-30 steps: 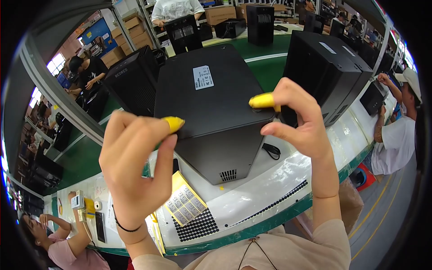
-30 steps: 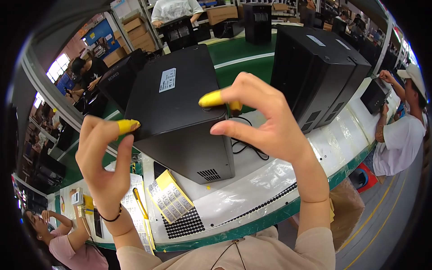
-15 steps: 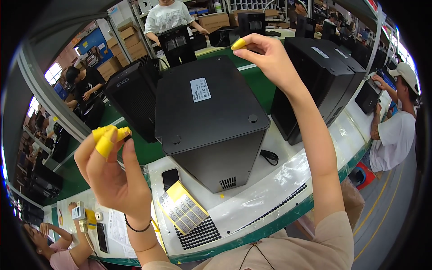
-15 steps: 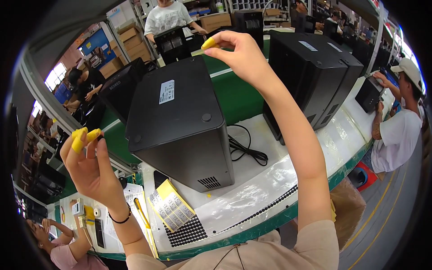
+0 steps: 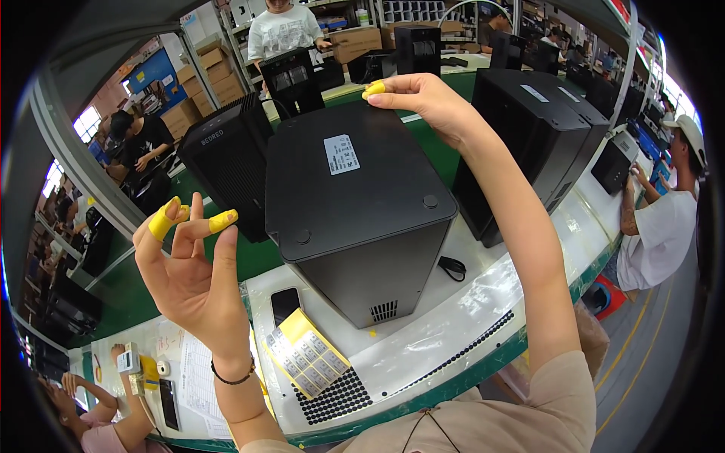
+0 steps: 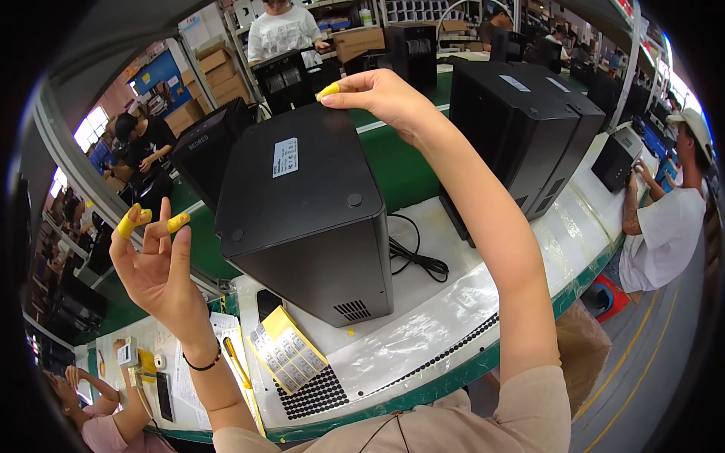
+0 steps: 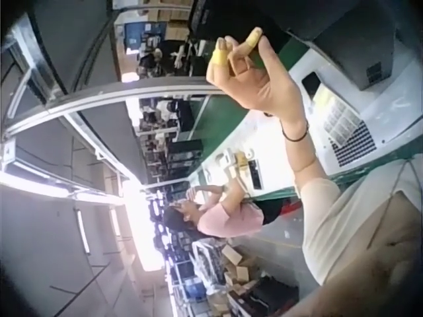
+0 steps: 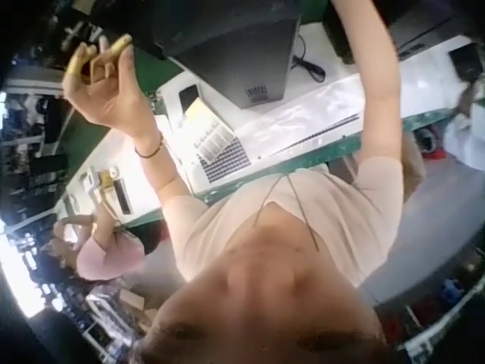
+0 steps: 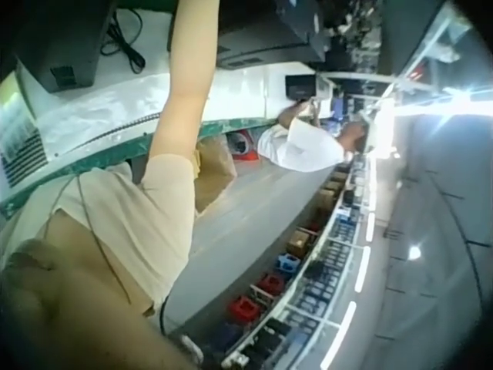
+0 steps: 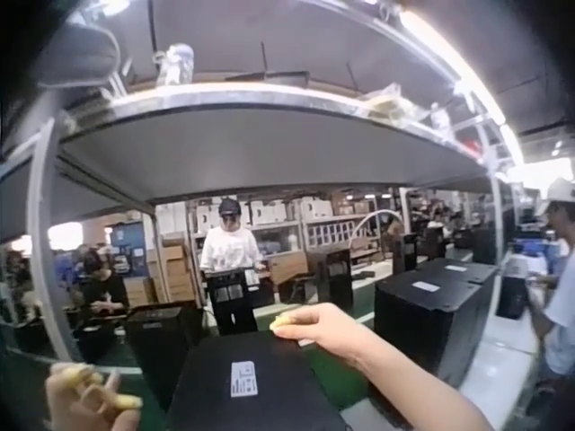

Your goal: Applying identification and compliance labels to the casing of electronic devices on a manufacturing assembly line.

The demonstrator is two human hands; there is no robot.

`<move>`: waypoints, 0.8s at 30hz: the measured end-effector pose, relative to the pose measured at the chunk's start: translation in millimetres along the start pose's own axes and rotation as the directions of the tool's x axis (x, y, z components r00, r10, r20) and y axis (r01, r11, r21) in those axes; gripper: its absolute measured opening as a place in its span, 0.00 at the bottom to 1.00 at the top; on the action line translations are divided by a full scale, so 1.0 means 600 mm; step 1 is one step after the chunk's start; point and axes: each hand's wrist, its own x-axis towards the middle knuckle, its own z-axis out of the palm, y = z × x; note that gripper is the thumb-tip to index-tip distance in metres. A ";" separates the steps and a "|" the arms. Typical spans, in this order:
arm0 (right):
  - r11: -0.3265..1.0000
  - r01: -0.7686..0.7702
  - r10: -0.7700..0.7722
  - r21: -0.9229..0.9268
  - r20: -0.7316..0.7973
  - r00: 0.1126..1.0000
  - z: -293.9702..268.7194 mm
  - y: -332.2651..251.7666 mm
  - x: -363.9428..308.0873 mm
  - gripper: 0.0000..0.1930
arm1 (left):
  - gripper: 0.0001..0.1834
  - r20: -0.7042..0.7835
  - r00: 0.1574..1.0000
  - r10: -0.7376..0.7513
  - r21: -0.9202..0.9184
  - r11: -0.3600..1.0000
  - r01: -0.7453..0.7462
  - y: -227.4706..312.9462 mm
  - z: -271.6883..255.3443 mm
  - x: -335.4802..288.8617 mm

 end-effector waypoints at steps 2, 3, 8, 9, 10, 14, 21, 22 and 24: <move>0.995 -0.091 0.089 -0.046 -0.029 0.996 0.006 -0.001 0.006 0.18 | 0.26 0.002 1.000 -0.007 -0.010 1.000 0.007 -0.002 0.001 0.001; 0.995 -0.091 0.090 -0.047 -0.029 0.996 0.005 0.001 0.008 0.18 | 0.26 0.003 1.000 -0.012 -0.019 1.000 0.012 -0.003 0.002 0.000; 0.998 -0.019 0.019 -0.066 0.009 1.000 0.002 0.011 0.004 0.18 | 0.25 0.008 0.999 -0.032 -0.014 0.999 0.032 -0.005 0.005 -0.003; 0.998 -0.019 0.019 -0.067 0.009 1.000 0.002 0.015 0.002 0.18 | 0.25 0.017 0.999 -0.029 -0.005 1.000 0.029 -0.005 0.004 -0.003; 0.988 0.067 -0.071 -0.137 -0.021 0.997 0.001 0.019 0.001 0.18 | 0.25 0.017 0.999 -0.029 -0.006 1.000 0.029 -0.006 0.003 -0.004; 0.717 0.366 -0.466 -0.593 -0.018 0.885 0.005 0.024 -0.019 0.19 | 0.24 0.013 0.999 -0.033 -0.024 0.999 0.033 -0.007 0.001 -0.004; 0.992 0.097 -0.101 -0.077 -0.042 0.994 0.029 0.006 -0.001 0.20 | 0.21 0.087 0.976 -0.199 -0.171 0.962 0.212 -0.028 0.044 0.044; 0.996 -0.034 0.034 0.086 0.002 0.999 0.037 0.003 0.003 0.22 | 0.20 0.095 0.967 -0.235 -0.178 0.952 0.249 -0.037 0.053 0.053; 0.919 -0.175 0.143 0.353 0.116 0.983 0.051 0.000 0.010 0.25 | 0.21 0.148 0.942 -0.302 -0.220 0.918 0.329 -0.057 0.066 0.072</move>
